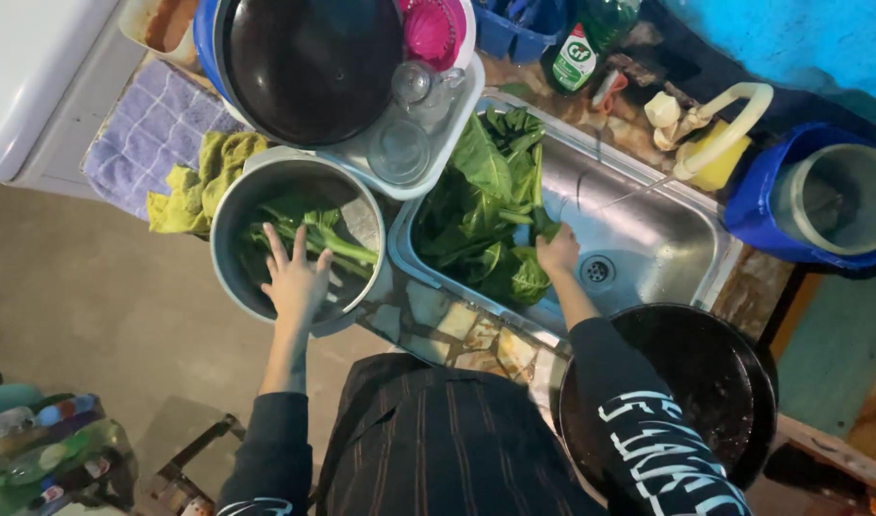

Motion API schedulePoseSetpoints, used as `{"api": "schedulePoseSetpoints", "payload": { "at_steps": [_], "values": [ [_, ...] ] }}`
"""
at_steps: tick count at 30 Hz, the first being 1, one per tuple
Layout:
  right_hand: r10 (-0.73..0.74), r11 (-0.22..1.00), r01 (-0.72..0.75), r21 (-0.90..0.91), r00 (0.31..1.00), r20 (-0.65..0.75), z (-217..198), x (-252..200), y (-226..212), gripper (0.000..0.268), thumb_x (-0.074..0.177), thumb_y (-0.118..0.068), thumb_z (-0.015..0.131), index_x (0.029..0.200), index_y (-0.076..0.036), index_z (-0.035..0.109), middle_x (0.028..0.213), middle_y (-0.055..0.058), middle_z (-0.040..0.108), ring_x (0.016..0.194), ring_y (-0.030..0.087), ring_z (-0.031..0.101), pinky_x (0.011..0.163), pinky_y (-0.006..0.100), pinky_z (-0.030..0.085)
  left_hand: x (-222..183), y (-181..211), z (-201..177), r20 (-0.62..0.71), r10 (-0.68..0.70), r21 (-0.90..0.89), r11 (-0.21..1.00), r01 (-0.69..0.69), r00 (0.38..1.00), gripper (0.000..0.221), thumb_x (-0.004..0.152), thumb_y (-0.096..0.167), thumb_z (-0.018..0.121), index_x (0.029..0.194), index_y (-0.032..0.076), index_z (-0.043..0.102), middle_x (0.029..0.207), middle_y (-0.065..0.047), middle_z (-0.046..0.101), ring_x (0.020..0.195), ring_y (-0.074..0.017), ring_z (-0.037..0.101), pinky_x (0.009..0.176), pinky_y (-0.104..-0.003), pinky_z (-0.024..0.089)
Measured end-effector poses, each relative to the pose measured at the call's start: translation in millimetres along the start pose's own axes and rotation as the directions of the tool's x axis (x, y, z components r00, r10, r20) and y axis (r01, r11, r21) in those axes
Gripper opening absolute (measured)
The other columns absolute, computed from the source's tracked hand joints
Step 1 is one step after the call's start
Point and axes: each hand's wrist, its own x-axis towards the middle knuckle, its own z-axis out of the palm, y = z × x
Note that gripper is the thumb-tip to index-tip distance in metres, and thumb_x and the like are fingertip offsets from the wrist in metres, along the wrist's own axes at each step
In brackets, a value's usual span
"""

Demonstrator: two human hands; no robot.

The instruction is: Washing and preparing leafy green vegetables (chard or spinach) in a sink.

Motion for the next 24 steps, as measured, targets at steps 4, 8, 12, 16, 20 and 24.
{"api": "schedulePoseSetpoints", "payload": {
  "at_steps": [4,8,12,16,20,24],
  "values": [
    [0.313,0.949,-0.289,-0.128,0.917,0.247,13.2,9.3,21.4,0.069,0.077,-0.028,0.079,0.133,0.000,0.052,0.122,0.028,0.064,0.114,0.046,0.062,0.097,0.051,0.050,8.2,-13.9,10.4,0.141,-0.067,-0.041,0.996,0.073,0.988,0.079,0.088,0.059,0.063,0.158,0.032,0.037,0.175,-0.009,0.002,0.145,-0.0452,0.035,0.107,-0.078,0.029],
    [0.320,0.945,-0.272,-0.181,0.881,0.349,-6.4,9.2,34.4,0.064,0.079,-0.041,0.078,0.125,0.000,0.062,0.125,0.027,0.065,0.116,0.044,0.062,0.097,0.049,0.051,7.3,5.0,-8.0,0.060,-0.011,-0.008,1.000,0.011,0.998,0.080,0.085,0.055,0.069,0.156,0.031,0.040,0.170,-0.014,0.010,0.145,-0.0469,0.031,0.105,-0.076,0.027],
    [0.403,0.911,-0.397,-0.114,0.795,0.453,-1.5,14.7,70.2,0.051,0.083,-0.036,0.073,0.120,0.000,0.073,0.122,0.025,0.071,0.115,0.041,0.066,0.096,0.048,0.052,-8.1,50.8,-43.5,-0.172,0.114,-0.024,0.993,-0.120,0.978,0.076,0.087,0.046,0.071,0.156,0.028,0.046,0.169,-0.018,0.022,0.150,-0.0467,0.029,0.105,-0.073,0.027],
    [0.510,0.646,-0.666,0.373,0.741,0.438,-50.0,9.0,60.0,0.042,0.099,-0.031,0.057,0.124,0.000,0.070,0.119,0.018,0.070,0.108,0.033,0.065,0.088,0.047,0.052,-20.2,110.8,-63.2,-0.414,0.352,-0.136,0.888,-0.439,0.840,0.065,0.089,0.026,0.075,0.151,0.020,0.056,0.164,-0.018,0.041,0.146,-0.0419,0.042,0.110,-0.062,0.037],
    [0.505,0.354,-0.593,0.723,0.772,0.386,-82.6,8.2,65.4,0.038,0.098,-0.019,0.053,0.129,-0.002,0.066,0.115,0.011,0.070,0.103,0.024,0.062,0.086,0.038,0.051,-42.5,187.6,-57.4,-0.351,0.565,-0.479,0.577,-0.662,0.746,0.040,0.090,0.006,0.073,0.129,0.011,0.068,0.138,-0.018,0.064,0.127,-0.0386,0.062,0.106,-0.044,0.048],
    [0.364,0.534,-0.375,0.757,0.911,0.195,-138.6,-9.6,47.8,0.038,0.095,-0.009,0.053,0.131,0.000,0.062,0.119,0.011,0.070,0.107,0.021,0.063,0.094,0.032,0.048,-41.5,257.6,11.6,-0.211,0.699,-0.664,0.410,-0.625,0.683,0.029,0.094,0.013,0.070,0.123,0.010,0.070,0.131,-0.014,0.070,0.122,-0.0328,0.067,0.102,-0.038,0.051]
  ]
}}
